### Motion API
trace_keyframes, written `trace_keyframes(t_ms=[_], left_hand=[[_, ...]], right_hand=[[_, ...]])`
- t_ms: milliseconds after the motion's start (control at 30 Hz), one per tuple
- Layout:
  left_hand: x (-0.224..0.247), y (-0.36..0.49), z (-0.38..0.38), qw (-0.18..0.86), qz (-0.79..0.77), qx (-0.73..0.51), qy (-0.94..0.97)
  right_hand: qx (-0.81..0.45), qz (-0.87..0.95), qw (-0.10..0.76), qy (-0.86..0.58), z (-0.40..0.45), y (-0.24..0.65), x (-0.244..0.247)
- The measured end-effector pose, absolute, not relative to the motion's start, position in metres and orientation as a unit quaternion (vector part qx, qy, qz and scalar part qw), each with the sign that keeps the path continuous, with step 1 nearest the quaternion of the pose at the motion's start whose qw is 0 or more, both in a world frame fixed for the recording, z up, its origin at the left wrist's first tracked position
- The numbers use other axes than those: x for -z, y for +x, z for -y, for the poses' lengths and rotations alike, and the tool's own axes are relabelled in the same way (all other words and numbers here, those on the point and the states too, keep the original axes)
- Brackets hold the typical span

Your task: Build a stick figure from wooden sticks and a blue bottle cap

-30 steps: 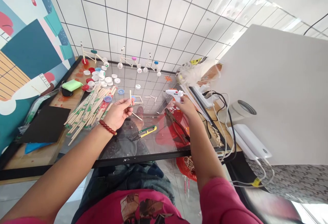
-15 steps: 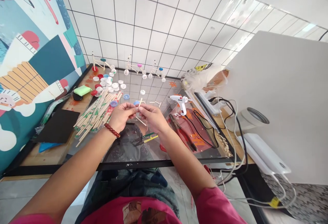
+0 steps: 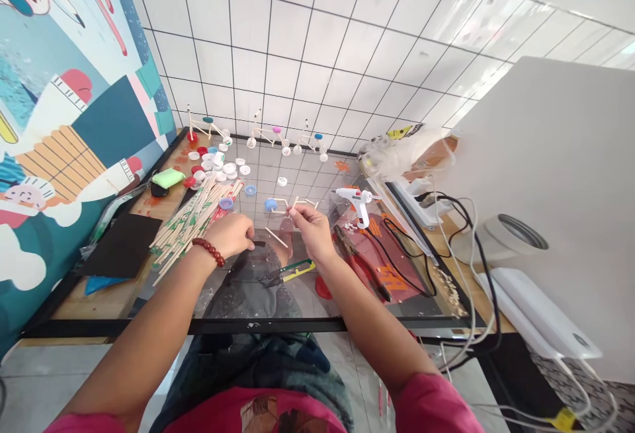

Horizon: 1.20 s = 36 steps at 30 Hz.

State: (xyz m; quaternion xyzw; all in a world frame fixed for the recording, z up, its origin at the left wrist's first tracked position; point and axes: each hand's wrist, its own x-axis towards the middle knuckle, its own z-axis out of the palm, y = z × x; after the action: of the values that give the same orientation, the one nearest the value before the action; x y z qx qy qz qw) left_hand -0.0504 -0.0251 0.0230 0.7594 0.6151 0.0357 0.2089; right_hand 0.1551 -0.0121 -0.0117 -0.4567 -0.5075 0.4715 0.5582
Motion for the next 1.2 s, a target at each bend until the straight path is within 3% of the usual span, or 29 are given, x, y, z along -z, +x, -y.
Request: trace_keyframes(t_ms=[233,500,600,733,833,1000,1200], left_hand=[[-0.019,-0.045,0.032,0.191,-0.551,-0.097,0.807],[-0.023,-0.039,0.036,0.286,-0.555,-0.156,0.765],[-0.024,-0.035,0.032,0.371,-0.552,-0.244,0.706],[-0.024,-0.023,0.03,0.565,-0.531,-0.413,0.477],[-0.024,-0.014,0.03,0.631,-0.499,-0.467,0.367],[-0.022,-0.012,0.03,0.632,-0.473,-0.502,0.353],[-0.022,-0.012,0.03,0.629,-0.47,-0.51,0.35]], right_hand=[[-0.465,0.526,0.542,-0.462,0.011,0.157,0.015],[-0.434,0.562,0.523,-0.471,0.012,0.159,0.017],[-0.389,0.604,0.507,-0.477,0.015,0.161,0.015],[-0.306,0.67,0.483,-0.474,0.021,0.163,0.011],[-0.22,0.726,0.464,-0.458,0.025,0.164,0.01],[-0.094,0.771,0.466,-0.423,0.029,0.164,0.009],[-0.053,0.785,0.447,-0.426,0.029,0.165,0.009]])
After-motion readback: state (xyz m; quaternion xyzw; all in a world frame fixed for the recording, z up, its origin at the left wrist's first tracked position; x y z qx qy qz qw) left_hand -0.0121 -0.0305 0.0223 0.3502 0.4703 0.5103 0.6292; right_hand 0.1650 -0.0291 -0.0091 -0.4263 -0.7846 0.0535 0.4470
